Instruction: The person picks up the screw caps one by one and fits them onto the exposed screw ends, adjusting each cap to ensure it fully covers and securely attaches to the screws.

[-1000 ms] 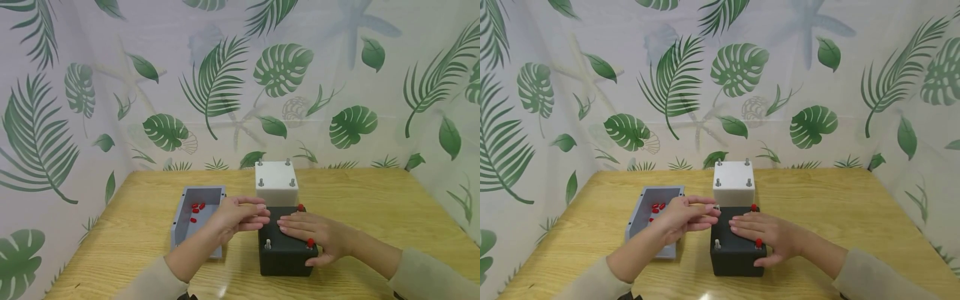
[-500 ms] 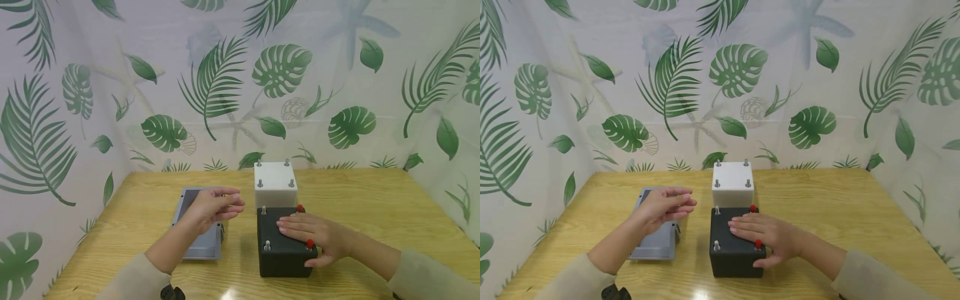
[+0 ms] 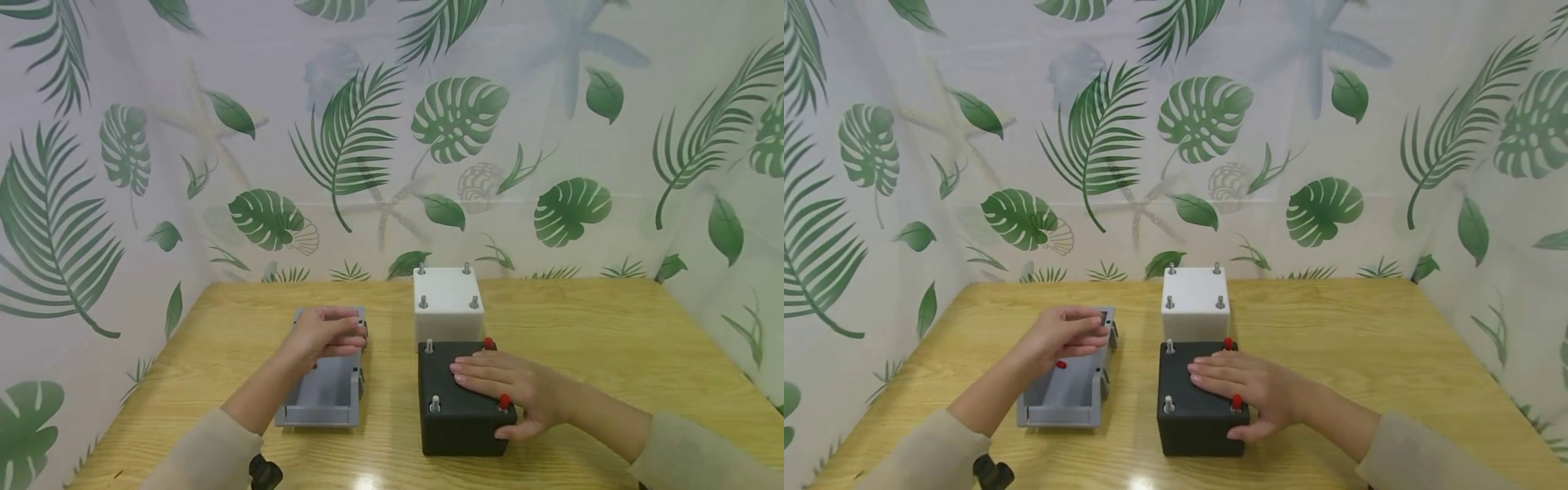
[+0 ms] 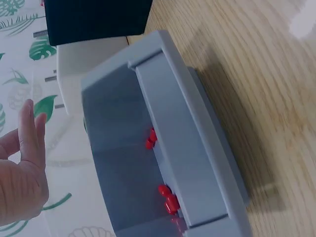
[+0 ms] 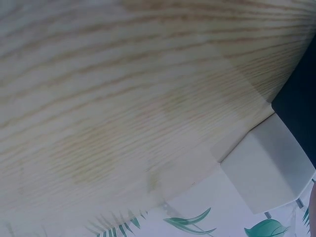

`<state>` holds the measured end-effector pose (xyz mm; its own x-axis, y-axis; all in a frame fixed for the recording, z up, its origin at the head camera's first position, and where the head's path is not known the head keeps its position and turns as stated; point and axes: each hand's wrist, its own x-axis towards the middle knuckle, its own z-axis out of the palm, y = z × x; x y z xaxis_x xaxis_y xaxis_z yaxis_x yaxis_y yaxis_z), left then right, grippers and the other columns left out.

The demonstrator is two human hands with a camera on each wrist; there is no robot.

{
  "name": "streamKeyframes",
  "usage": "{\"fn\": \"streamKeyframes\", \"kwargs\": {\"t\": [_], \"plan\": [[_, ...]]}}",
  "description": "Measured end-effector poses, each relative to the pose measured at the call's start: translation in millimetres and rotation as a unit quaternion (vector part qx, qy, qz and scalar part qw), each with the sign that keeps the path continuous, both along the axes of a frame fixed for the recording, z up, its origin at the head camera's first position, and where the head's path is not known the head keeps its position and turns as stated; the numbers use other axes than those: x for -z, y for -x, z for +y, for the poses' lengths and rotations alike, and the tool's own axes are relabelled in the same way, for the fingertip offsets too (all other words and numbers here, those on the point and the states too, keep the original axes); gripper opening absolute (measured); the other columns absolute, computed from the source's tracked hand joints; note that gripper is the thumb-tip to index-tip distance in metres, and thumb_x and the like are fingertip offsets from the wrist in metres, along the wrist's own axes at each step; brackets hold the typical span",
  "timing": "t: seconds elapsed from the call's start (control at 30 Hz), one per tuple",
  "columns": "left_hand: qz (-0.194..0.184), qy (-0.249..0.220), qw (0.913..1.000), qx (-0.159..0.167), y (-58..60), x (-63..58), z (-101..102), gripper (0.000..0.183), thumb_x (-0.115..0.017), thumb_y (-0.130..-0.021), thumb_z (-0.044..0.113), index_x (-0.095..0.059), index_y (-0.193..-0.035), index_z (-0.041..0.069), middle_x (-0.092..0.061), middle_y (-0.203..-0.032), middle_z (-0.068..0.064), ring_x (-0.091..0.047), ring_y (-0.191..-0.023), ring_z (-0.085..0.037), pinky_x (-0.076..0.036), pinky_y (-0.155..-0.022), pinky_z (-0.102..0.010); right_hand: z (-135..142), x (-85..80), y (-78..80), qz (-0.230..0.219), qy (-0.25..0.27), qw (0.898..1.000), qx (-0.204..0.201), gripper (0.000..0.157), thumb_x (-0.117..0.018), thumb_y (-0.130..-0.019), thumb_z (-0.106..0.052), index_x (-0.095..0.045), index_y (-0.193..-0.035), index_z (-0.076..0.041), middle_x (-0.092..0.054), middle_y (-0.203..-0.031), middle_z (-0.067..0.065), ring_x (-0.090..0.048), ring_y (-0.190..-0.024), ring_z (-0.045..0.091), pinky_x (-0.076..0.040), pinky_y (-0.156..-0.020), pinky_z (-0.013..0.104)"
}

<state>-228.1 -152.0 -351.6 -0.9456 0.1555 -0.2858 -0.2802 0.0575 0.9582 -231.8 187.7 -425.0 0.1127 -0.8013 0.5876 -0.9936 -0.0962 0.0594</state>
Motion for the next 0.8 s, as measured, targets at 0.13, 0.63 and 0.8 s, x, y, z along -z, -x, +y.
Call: {"fn": "streamKeyframes", "kwargs": {"t": [0.13, 0.63, 0.8], "plan": [[-0.001, 0.018, 0.9997, -0.017, 3.3, 1.7, -4, 0.038, -0.059, -0.093, 0.01, -0.052, -0.127, -0.007, -0.068, -0.102, -0.022, -0.071, -0.074, -0.016, -0.059, -0.07, -0.03, 0, -0.1, -0.6, 0.0, 0.0, 1.0, -0.001, 0.067, -0.05, -0.093, -0.045, -0.049, -0.127, 0.013, -0.051, -0.133, 0.026, -0.047, -0.127, 0.034, -0.03, -0.114, 0.034], [0.013, 0.081, 0.9949, -0.059, 26.9, 26.3, -6, 0.027, -0.061, -0.091, 0.005, -0.058, -0.114, -0.009, -0.069, -0.091, -0.018, -0.068, -0.063, -0.013, -0.058, -0.06, -0.027, 1, -0.5, -0.9, -0.001, 0.005, 1.0, 0.003, 0.067, -0.05, -0.093, -0.044, -0.049, -0.126, 0.014, -0.051, -0.133, 0.027, -0.047, -0.127, 0.034, -0.029, -0.114, 0.035], [0.003, 0.079, 0.995, -0.061, 31.2, 31.0, -6, 0.024, -0.059, -0.091, 0.002, -0.057, -0.112, -0.009, -0.069, -0.092, -0.018, -0.067, -0.062, -0.011, -0.058, -0.058, -0.025, 0, -0.3, -1.8, 0.006, 0.009, 1.0, 0.005, 0.067, -0.051, -0.092, -0.045, -0.051, -0.126, 0.013, -0.052, -0.131, 0.026, -0.049, -0.124, 0.034, -0.031, -0.113, 0.035]]}}
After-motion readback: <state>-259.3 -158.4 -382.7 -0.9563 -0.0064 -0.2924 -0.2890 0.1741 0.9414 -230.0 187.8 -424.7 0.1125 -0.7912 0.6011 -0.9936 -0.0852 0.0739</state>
